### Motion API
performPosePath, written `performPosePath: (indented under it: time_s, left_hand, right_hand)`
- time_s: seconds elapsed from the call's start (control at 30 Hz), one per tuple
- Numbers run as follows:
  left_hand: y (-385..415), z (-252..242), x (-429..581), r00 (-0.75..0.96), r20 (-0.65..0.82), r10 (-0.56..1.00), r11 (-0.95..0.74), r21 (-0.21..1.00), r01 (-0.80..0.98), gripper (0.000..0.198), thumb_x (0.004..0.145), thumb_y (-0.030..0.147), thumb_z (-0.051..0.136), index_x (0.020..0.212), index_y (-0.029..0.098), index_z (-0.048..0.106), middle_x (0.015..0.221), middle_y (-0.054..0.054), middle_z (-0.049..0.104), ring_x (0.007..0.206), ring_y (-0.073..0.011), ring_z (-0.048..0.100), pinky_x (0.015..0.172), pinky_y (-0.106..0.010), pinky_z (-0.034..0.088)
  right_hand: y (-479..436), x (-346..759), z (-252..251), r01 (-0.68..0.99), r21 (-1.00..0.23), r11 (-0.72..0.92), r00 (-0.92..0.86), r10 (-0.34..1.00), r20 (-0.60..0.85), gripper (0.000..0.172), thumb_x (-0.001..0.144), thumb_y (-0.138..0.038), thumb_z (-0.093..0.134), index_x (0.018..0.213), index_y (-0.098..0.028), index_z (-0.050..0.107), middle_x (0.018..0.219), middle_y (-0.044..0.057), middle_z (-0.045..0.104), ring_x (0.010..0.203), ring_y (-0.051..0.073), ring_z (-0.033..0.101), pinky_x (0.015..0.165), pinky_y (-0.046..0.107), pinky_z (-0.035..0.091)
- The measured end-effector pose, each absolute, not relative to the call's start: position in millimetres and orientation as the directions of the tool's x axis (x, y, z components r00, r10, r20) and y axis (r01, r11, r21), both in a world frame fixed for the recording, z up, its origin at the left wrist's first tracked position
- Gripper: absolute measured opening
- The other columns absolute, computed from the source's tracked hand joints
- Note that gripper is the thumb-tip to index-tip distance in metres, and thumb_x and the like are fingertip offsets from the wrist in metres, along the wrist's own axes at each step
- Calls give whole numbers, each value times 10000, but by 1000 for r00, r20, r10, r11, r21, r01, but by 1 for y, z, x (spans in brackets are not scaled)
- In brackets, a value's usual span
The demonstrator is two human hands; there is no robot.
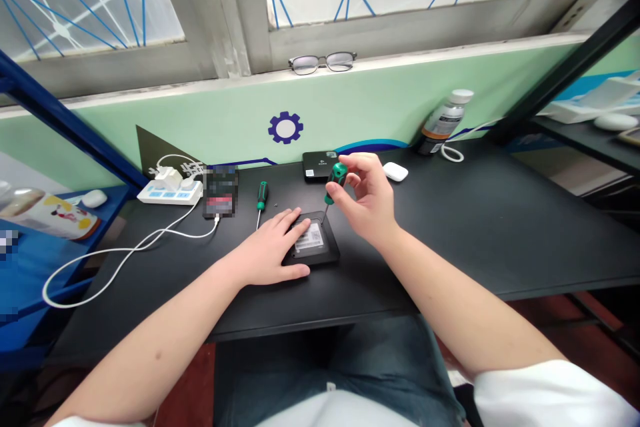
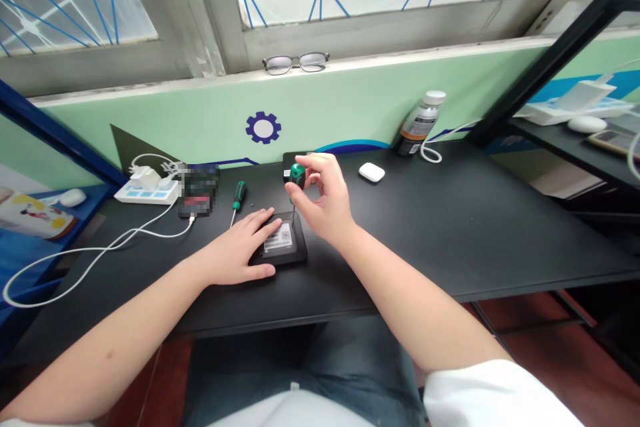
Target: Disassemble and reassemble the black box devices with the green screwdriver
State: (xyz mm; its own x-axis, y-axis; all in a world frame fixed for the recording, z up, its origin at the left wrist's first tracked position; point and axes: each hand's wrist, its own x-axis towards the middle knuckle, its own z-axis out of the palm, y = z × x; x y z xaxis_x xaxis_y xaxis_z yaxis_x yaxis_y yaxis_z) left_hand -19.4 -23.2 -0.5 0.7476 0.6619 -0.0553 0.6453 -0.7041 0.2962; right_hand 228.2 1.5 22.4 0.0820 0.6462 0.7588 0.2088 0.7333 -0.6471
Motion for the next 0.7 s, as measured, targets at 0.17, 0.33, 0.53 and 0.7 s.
performPosePath:
  time_s: [0.17,0.33,0.53,0.7]
  left_hand:
    - [-23,0,-20,755,-28,655,-714,306,630,942,955,655,704,1709,214,351,1802,-219,213,1658,-444,248,1305,-637,312]
    - [-21,3,-20,800,9,599,-767,293,571,795,983,589,701,1671,282,447,1805,-176,238,1674,-443,195,1310,-678,252]
    - [-20,4,-19,818,24,574,-779,321,538,823,994,558,690,1707,291,377,1786,-112,313,1689,-416,147,1330,-680,186]
    - [-20,3,-19,821,69,567,-791,326,518,808,995,537,693,1697,269,396,1744,-130,397,1677,-413,209,1319,-674,217]
  right_hand:
    - [1,227,20,143,-654,743,150,637,756,366,958,-341,766,1296,-370,628,1201,46,562,1009,199,609,753,352,617]
    - [4,226,18,152,-695,703,251,652,715,499,942,-486,768,1373,-381,537,1225,57,555,1141,233,594,805,374,658]
    - [2,223,18,170,-740,651,279,688,670,506,914,-573,765,1311,-363,532,1227,57,562,1102,226,597,839,387,665]
    - [2,222,17,175,-741,649,293,684,668,492,909,-581,763,1282,-355,535,1258,56,553,1106,224,599,859,400,665]
